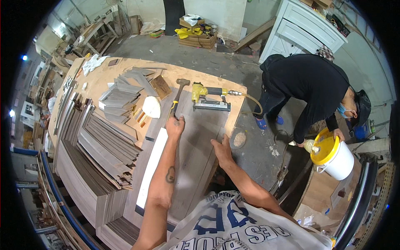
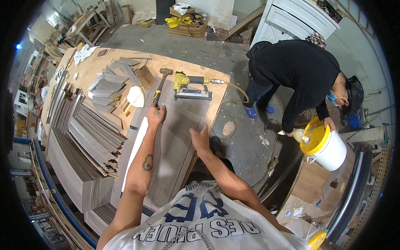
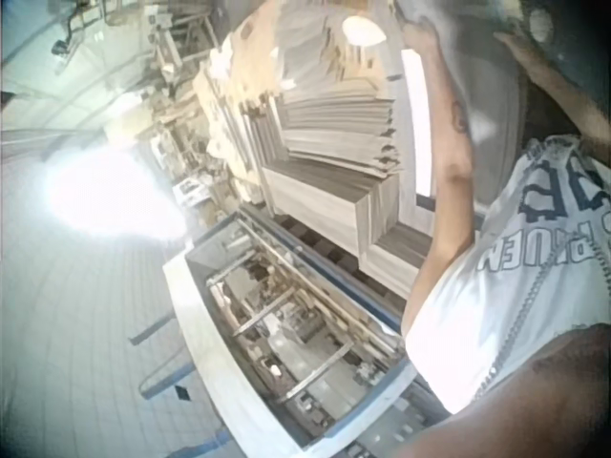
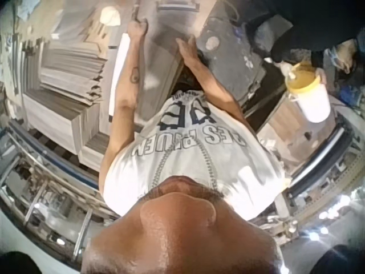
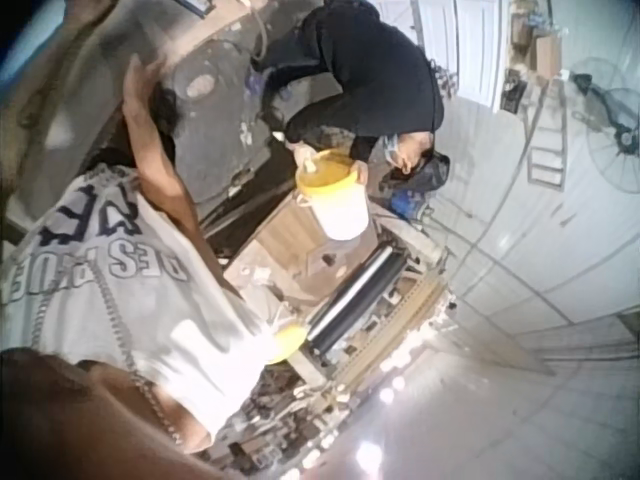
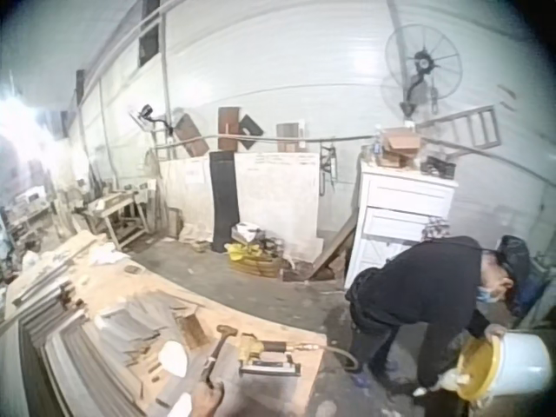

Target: The person applies glue from a bag onto a wooden frame, places a wood panel onto it, and secures the pieces using a pneumatic nail gun and a hammer. They stack the assembled door onto a pile and walk across the workshop to press buttons on a machine control panel.

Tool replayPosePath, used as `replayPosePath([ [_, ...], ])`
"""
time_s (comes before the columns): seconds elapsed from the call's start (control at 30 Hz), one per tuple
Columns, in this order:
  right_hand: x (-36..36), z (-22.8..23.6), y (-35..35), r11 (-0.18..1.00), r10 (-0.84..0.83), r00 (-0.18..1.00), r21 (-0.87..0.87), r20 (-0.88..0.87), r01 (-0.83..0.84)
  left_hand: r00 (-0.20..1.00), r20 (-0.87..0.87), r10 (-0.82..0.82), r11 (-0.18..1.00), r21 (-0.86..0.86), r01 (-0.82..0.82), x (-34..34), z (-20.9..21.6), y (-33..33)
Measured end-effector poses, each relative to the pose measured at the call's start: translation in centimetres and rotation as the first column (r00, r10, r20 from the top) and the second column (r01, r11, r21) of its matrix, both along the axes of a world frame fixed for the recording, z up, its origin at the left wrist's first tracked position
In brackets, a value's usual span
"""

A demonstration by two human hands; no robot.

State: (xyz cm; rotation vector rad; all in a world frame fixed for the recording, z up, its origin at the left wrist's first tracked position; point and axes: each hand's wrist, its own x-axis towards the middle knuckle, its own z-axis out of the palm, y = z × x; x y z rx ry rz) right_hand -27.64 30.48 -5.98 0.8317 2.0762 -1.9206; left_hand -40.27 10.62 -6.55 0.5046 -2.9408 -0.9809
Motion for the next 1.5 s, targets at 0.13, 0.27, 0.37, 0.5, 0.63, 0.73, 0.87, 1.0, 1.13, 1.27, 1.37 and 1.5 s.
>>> replayPosePath([
  [0.13,-0.2,1.3,0.3,1.0,0.01,1.0,0.009,0.017,-0.01,0.999,0.036,-0.012,1.0,0.012,0.012,-0.1,0.5,0.6],
  [0.27,-0.4,2.2,0.6,0.997,0.048,0.998,0.053,0.031,-0.049,0.999,0.043,0.001,1.0,0.023,-0.002,-0.1,0.6,0.6],
  [0.37,-0.4,2.5,0.6,0.998,0.055,0.998,0.033,0.031,-0.056,1.0,0.007,-0.011,0.999,0.042,0.011,-0.2,0.5,0.3],
  [0.5,-0.4,2.4,0.9,0.997,0.073,0.996,0.013,0.051,-0.074,0.999,0.035,0.017,0.998,0.061,-0.019,-0.2,0.8,0.7],
  [0.63,-0.5,1.8,1.0,0.997,0.081,0.996,0.012,0.03,-0.082,1.0,0.016,0.018,0.998,0.064,-0.019,-0.2,1.1,0.8],
  [0.73,-0.4,2.4,1.0,0.993,0.12,0.991,0.015,0.05,-0.121,1.0,0.018,0.008,0.998,0.064,-0.01,0.0,1.2,0.4],
  [0.87,1.3,2.4,0.9,0.989,0.148,0.986,-0.038,0.076,-0.146,0.997,0.076,-0.025,0.994,0.109,0.016,1.0,1.4,0.2],
  [1.0,4.3,-0.8,0.7,0.971,0.158,0.987,-0.185,0.02,-0.152,0.987,0.118,-0.107,0.991,0.093,0.096,4.0,0.8,-0.5],
  [1.13,6.4,-0.2,-0.7,0.979,0.113,0.993,-0.175,0.04,-0.105,0.988,-0.034,-0.153,0.988,-0.043,0.151,6.9,-0.6,-2.0],
  [1.27,6.3,0.1,0.0,0.95,0.195,0.981,-0.252,0.014,-0.186,0.996,0.066,-0.067,0.994,0.086,0.062,7.9,0.8,-2.2],
  [1.37,6.3,0.3,0.1,0.945,0.187,0.979,-0.287,0.077,-0.157,0.992,0.115,-0.058,0.993,0.111,0.045,7.4,2.1,-2.1],
  [1.5,6.9,1.1,0.4,0.946,0.133,0.988,-0.307,0.076,-0.104,0.986,0.155,-0.068,0.994,0.096,0.053,6.8,4.1,-0.8],
])
